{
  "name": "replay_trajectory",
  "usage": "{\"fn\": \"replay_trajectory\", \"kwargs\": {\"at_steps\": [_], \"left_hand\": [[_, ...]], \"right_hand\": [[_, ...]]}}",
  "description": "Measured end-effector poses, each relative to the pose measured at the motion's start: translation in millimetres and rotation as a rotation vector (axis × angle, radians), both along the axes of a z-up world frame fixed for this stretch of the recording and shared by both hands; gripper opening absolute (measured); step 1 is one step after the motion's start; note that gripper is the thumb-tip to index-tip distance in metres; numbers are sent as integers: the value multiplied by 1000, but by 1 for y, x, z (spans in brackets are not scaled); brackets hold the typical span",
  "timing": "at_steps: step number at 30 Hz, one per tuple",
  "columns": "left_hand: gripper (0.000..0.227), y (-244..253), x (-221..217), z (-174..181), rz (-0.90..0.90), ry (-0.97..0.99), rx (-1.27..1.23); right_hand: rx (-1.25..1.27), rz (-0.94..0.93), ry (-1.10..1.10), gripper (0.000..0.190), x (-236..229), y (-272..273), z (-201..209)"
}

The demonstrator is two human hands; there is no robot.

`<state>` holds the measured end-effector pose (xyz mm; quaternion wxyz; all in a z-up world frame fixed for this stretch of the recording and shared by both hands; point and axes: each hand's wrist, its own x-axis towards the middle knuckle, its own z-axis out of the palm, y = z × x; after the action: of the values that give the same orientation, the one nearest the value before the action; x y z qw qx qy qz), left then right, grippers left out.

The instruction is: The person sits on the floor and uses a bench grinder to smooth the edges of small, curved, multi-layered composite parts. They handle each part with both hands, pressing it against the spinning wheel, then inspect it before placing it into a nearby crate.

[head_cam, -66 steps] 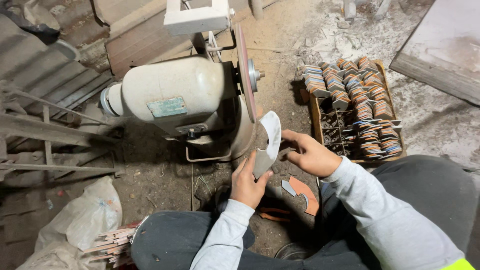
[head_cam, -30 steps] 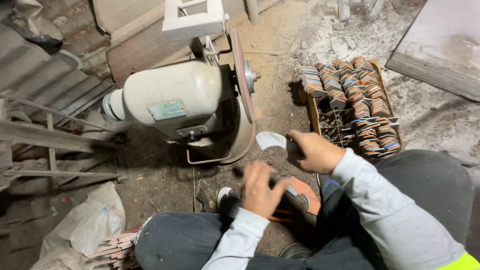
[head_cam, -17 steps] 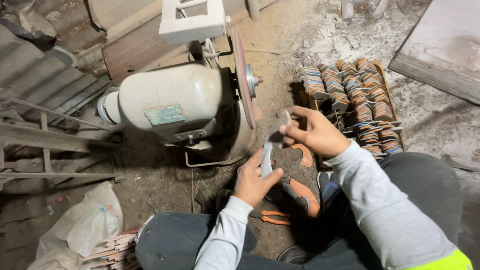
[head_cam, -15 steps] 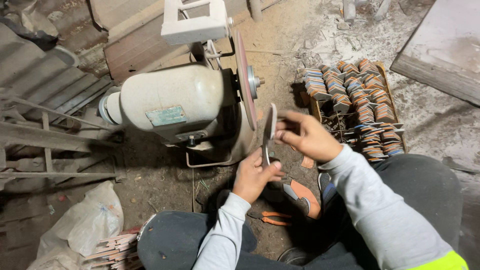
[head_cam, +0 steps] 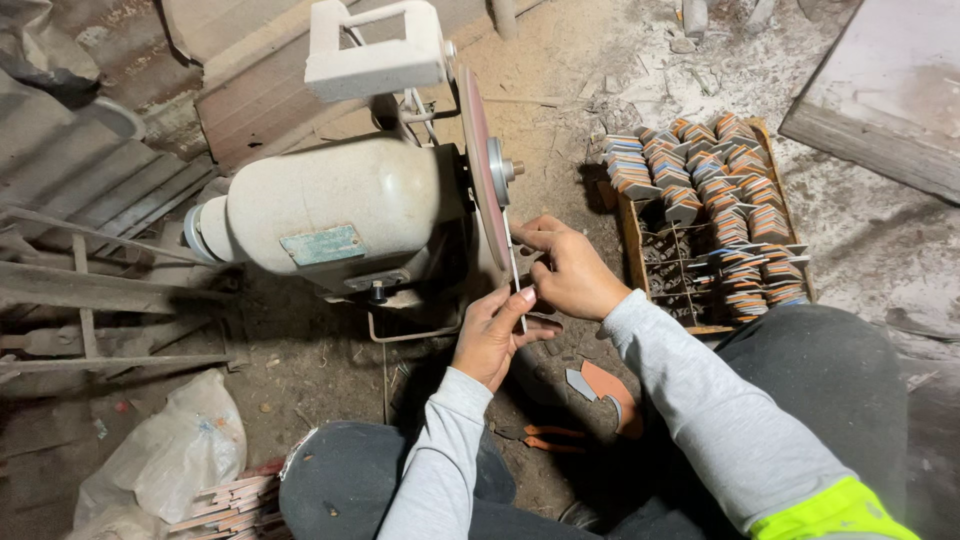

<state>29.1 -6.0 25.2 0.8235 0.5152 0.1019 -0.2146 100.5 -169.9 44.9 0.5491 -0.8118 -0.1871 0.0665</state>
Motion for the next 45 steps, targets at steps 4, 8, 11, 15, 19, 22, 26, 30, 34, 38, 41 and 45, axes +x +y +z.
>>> {"fn": "replay_trajectory", "kwargs": {"at_steps": [4, 8, 11, 15, 19, 22, 26, 30, 34, 38, 41, 45], "left_hand": [[41, 1, -6, 2, 13, -16, -4], [45, -2, -38, -5, -33, -7, 0], [63, -10, -71, -14, -56, 74, 348], [83, -1, -79, -8, 75, -529, 1153], [86, 1, -81, 21, 158, -737, 1126], [72, 8, -83, 31, 114, -393, 762], [37, 49, -91, 39, 257, -261, 282], [40, 61, -94, 63, 566, -285, -148], [39, 57, -86, 84, 577, -283, -313], [30, 73, -87, 97, 579, -290, -259], [29, 81, -86, 94, 638, -282, -273], [28, 86, -82, 84, 715, -236, -336]], "right_hand": [[-38, -13, -28, 55, -3, 1, 2], [-12, 87, -77, 48, -27, -9, -6], [69, 287, 79, 46, -42, -37, -9], [181, 277, 459, 29, -40, -52, -3], [267, 138, 516, 21, -45, -48, 11], [288, 114, 515, 24, -44, -51, 18], [543, 178, 724, 27, -57, -46, 15], [480, 397, 729, 30, -74, -23, 8], [561, 506, 882, 32, -96, 11, -20], [-413, 575, 483, 32, -113, 49, -136], [-872, 544, 265, 60, -170, 56, -236], [-1032, 482, 43, 39, -229, 69, -296]]}}
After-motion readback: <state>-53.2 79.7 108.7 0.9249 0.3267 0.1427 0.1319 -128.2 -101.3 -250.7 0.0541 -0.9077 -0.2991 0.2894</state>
